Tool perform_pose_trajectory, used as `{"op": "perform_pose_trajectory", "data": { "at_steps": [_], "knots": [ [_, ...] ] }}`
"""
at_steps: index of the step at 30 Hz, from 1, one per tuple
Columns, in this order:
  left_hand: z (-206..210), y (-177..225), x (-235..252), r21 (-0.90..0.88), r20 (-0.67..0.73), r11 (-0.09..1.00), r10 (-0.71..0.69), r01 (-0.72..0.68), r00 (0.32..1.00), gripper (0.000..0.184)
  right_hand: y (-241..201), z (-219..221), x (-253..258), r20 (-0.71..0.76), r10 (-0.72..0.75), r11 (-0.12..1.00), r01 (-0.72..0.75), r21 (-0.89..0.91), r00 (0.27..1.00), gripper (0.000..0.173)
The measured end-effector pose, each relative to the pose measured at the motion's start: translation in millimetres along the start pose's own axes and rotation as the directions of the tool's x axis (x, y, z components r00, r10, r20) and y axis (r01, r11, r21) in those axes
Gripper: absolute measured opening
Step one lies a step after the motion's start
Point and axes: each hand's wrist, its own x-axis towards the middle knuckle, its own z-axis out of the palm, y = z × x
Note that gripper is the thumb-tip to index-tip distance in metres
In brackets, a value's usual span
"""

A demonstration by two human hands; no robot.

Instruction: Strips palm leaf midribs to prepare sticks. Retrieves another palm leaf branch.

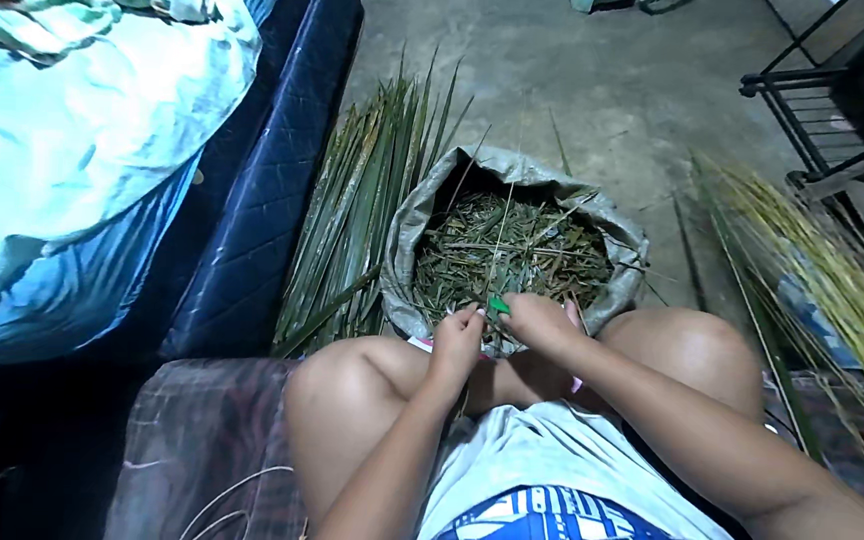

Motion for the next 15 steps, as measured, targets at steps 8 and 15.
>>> {"op": "perform_pose_trajectory", "data": {
  "at_steps": [8,15],
  "knots": [
    [5,4,-5,0.044,0.015,0.999,0.023,-0.024,1.000,0.037,17,-16,41,-0.255,0.174,0.982,-0.187,-0.031,0.951,0.034],
    [1,2,-3,0.049,-0.037,0.998,0.027,-0.025,0.999,0.036,6,1,0,0.009,-0.035,0.988,0.033,0.150,0.999,0.034]
  ]
}}
